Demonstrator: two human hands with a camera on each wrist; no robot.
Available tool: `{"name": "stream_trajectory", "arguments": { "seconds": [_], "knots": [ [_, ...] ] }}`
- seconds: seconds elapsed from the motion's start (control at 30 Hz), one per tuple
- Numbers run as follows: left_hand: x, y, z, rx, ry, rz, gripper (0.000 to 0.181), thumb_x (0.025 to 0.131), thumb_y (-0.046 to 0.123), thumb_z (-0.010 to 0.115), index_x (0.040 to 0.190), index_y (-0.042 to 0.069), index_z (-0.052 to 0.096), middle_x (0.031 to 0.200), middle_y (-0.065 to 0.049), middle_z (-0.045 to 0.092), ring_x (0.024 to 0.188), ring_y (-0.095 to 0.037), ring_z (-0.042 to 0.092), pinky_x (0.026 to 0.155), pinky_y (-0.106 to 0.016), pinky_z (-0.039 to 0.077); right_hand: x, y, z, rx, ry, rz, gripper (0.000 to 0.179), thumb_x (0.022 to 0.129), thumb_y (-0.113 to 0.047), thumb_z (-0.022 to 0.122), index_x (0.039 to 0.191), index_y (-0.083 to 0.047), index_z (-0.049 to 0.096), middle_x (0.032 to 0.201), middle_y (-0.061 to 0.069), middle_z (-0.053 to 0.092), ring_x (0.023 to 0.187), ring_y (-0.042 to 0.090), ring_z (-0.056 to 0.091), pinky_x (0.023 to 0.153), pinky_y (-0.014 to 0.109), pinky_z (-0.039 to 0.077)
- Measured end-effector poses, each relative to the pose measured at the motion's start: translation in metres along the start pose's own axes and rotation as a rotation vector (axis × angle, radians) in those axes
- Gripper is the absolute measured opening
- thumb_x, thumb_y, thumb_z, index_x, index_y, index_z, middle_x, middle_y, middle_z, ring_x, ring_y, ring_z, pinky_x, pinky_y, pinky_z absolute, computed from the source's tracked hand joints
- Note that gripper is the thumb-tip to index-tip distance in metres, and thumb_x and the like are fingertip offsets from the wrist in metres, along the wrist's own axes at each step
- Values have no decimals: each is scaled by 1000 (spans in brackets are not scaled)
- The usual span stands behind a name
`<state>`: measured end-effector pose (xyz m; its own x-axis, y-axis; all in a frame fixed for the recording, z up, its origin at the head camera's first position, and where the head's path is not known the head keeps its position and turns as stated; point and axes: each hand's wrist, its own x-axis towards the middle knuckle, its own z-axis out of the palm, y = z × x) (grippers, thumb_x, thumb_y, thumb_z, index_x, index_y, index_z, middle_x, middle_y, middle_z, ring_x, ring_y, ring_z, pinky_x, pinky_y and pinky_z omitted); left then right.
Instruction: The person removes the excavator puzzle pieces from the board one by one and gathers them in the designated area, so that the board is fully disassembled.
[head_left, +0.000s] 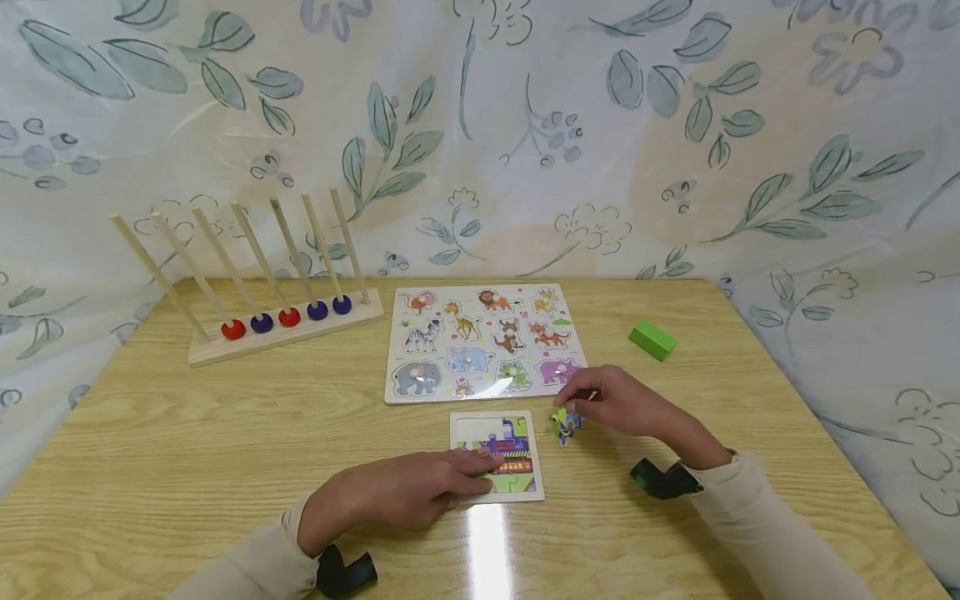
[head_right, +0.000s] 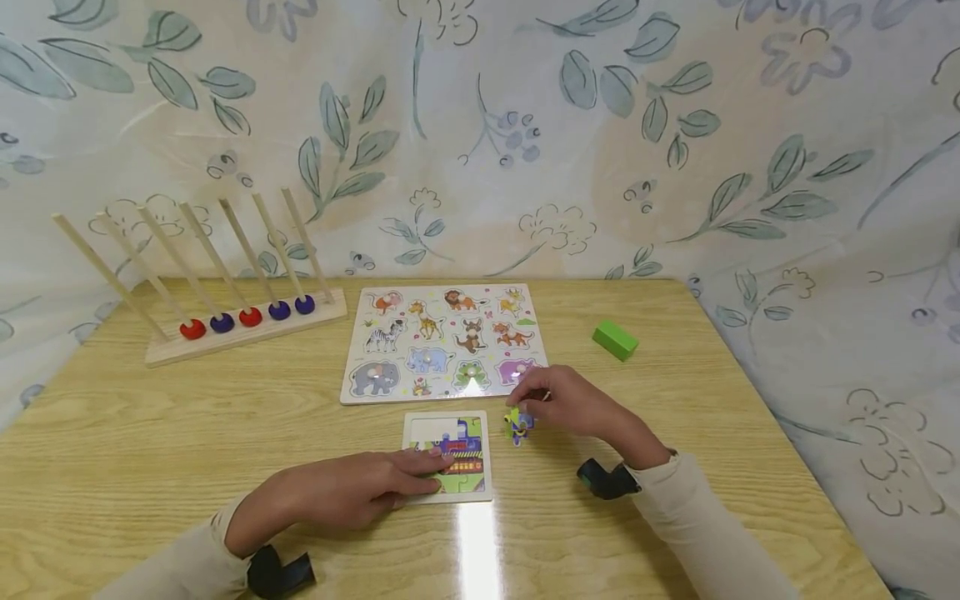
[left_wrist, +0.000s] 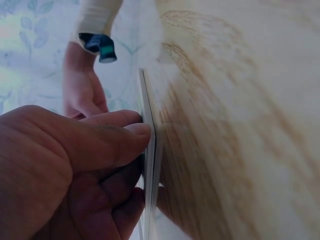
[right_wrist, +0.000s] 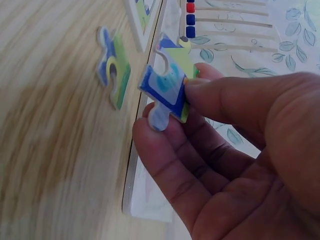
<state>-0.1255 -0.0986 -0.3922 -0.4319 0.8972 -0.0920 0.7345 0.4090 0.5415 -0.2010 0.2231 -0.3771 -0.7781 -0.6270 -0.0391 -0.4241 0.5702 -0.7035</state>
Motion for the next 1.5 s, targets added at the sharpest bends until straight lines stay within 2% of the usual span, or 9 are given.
{"name": "stream_trajectory", "arguments": {
  "seconds": [0.17, 0.43, 0.77, 1.03, 1.23, 1.5],
  "knots": [
    [1, 2, -1, -16, -8, -24, 37, 102, 9, 48, 139, 11, 56, 152, -1, 38, 140, -15, 32, 111, -29, 29, -3, 2, -3, -13, -12, 30, 19, 90, 5, 62, 98, -7, 74, 92, -3, 66, 77, 15, 55, 67, 26, 51],
    [1, 1, 0, 7, 4, 12, 37, 102, 7, 49, 138, 9, 56, 151, -3, 39, 140, -17, 33, 111, -29, 30, -7, 6, -8, -21, -22, 29, 18, 91, 6, 60, 98, -6, 72, 96, -2, 68, 83, 14, 57, 72, 27, 51],
    [1, 3, -3, -20, -4, -22, 37, 103, 9, 48, 138, 10, 56, 152, -2, 38, 140, -15, 31, 111, -29, 29, -10, 13, -16, -21, -73, 75, 16, 92, 3, 59, 98, -5, 71, 92, -1, 67, 77, 15, 53, 65, 24, 47],
    [1, 2, -1, 3, -11, -17, 37, 102, 8, 49, 138, 9, 56, 152, -2, 38, 140, -16, 32, 111, -29, 29, -10, 22, -16, 16, -98, 101, 16, 93, 2, 59, 99, -5, 72, 91, 0, 66, 74, 15, 52, 62, 23, 45],
    [1, 1, 1, 0, -4, -7, 37, 102, 8, 48, 138, 9, 56, 152, -2, 38, 140, -16, 32, 111, -29, 29, -8, 22, -15, -11, -126, 60, 13, 92, 1, 62, 98, -4, 73, 90, -1, 68, 72, 12, 52, 62, 24, 46],
    [2, 2, -1, 19, -8, -9, 37, 102, 9, 49, 138, 10, 56, 152, -2, 39, 140, -16, 32, 111, -29, 30, -6, 19, -14, -54, -126, 113, 11, 91, 1, 63, 95, -5, 72, 89, -2, 67, 71, 12, 53, 60, 24, 48]
  ]
}}
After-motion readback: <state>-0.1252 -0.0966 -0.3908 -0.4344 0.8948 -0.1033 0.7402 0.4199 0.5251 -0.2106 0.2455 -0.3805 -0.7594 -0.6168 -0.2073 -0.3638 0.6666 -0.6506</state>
